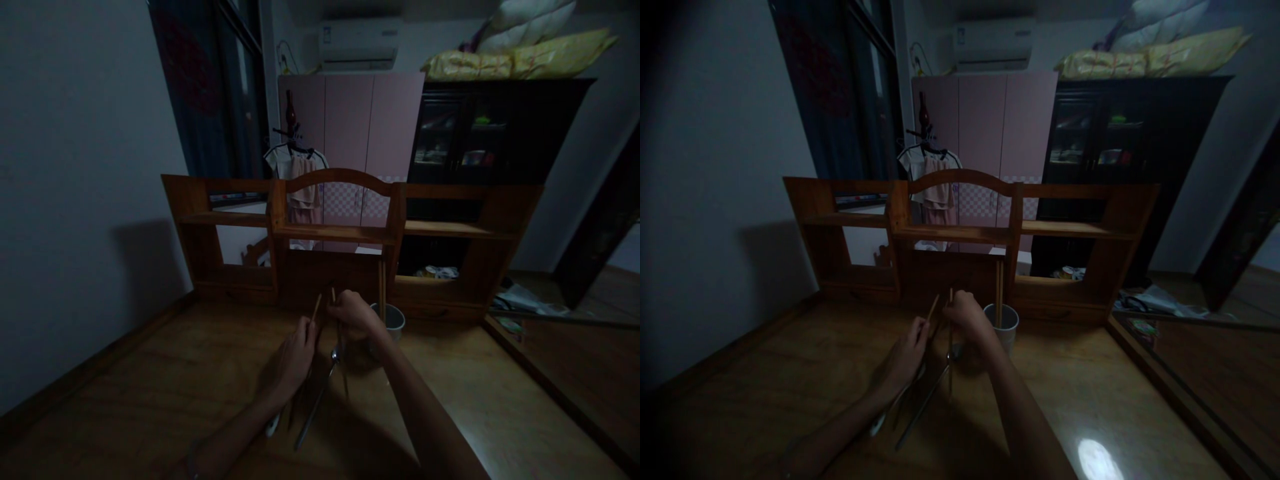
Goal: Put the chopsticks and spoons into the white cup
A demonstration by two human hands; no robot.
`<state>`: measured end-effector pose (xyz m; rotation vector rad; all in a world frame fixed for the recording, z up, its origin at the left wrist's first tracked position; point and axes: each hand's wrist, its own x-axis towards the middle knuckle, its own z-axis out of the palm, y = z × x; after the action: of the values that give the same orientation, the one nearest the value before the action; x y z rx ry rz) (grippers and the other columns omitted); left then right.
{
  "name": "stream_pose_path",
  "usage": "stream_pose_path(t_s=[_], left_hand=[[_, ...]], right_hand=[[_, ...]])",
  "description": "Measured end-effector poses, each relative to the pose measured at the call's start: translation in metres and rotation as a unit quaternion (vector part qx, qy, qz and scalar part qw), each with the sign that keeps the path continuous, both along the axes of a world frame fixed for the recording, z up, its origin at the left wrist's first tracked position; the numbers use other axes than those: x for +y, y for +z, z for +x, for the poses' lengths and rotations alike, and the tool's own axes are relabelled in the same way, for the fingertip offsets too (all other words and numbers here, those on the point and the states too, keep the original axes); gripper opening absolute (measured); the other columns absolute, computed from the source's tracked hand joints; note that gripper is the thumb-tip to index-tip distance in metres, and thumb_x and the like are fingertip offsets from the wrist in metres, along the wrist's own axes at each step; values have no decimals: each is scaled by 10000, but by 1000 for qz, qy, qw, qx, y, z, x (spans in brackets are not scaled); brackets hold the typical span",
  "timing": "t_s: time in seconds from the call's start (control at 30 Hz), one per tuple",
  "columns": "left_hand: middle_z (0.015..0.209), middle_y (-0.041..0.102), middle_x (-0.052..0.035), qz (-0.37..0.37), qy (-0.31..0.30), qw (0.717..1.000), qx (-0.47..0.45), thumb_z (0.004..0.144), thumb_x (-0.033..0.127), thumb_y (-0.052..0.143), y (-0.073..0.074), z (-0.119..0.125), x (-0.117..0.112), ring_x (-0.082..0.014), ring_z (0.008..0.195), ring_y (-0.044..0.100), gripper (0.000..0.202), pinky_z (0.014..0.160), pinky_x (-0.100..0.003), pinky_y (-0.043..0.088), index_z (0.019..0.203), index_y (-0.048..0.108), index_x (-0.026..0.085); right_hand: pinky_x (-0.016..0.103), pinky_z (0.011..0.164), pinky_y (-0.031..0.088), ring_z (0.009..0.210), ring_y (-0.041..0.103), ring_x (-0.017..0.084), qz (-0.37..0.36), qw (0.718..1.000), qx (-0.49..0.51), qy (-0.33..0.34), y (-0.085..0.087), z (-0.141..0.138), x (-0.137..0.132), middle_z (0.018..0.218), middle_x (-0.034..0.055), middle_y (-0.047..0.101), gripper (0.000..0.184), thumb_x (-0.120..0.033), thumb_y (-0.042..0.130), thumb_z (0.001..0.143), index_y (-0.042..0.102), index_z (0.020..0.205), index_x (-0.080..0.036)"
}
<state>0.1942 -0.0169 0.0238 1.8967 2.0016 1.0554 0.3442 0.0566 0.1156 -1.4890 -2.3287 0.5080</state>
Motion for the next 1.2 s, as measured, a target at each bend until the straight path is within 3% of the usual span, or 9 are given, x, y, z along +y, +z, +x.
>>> stream_pose_path(t_s=[0.17, 0.33, 0.43, 0.53, 0.6, 0.83, 1.03, 1.2], left_hand=[[823, 659, -17, 16, -35, 997, -61, 973, 388, 316, 0, 6, -2, -152, 677, 614, 261, 556, -219, 338, 1028, 511, 223], [666, 584, 22, 65, -112, 966, -226, 918, 485, 404, 4, 12, -1, -118, 578, 542, 348, 535, -186, 337, 978, 543, 173], [651, 541, 28, 84, -145, 945, -280, 891, 490, 457, 10, 17, -8, -104, 562, 503, 348, 518, -176, 330, 916, 559, 158], [619, 489, 40, 90, -144, 937, -305, 890, 476, 475, 15, 21, -20, -93, 531, 460, 322, 488, -172, 317, 880, 555, 165], [628, 508, 34, 87, -142, 938, -304, 901, 466, 468, 17, 22, -29, -94, 539, 472, 308, 493, -174, 333, 873, 554, 172], [804, 631, -39, 116, -136, 950, -257, 948, 433, 382, 24, 22, -50, -151, 720, 565, 340, 632, -222, 427, 916, 597, 172], [834, 635, -45, 96, -151, 943, -280, 964, 458, 317, 32, 29, -58, -159, 741, 563, 399, 686, -245, 438, 953, 602, 179], [764, 629, -18, 60, -186, 956, -220, 938, 474, 392, 24, 35, -53, -152, 702, 574, 365, 651, -230, 439, 855, 602, 187]], right_hand=[[193, 522, 419, 681, 657, 193, -44, 997, 52, 30, -1, 4, 6, 626, 78, 647, 190, -183, 593, 784, 639, 612, -116], [209, 564, 500, 661, 666, 169, -140, 977, 112, 117, 6, 15, 6, 733, 66, 686, 138, -230, 602, 839, 657, 825, -105], [240, 649, 545, 706, 677, 156, -212, 942, 168, 199, 19, 28, 1, 851, 61, 696, 220, -282, 648, 836, 625, 976, -114], [275, 703, 554, 740, 675, 163, -272, 885, 242, 291, 35, 40, -8, 900, 65, 681, 325, -316, 734, 766, 608, 984, -111], [282, 726, 551, 774, 670, 167, -273, 867, 265, 321, 46, 44, -17, 908, 57, 673, 342, -324, 756, 744, 615, 975, -116], [275, 722, 537, 753, 662, 153, -248, 856, 281, 355, 75, 37, -52, 878, 35, 667, 316, -322, 737, 774, 641, 1010, -136], [233, 640, 518, 681, 649, 142, -212, 872, 290, 332, 76, 32, -55, 775, 15, 657, 277, -365, 725, 781, 661, 901, -124], [216, 574, 508, 622, 633, 125, -150, 894, 300, 298, 74, 43, -43, 741, 21, 647, 277, -379, 690, 816, 641, 914, -124]])
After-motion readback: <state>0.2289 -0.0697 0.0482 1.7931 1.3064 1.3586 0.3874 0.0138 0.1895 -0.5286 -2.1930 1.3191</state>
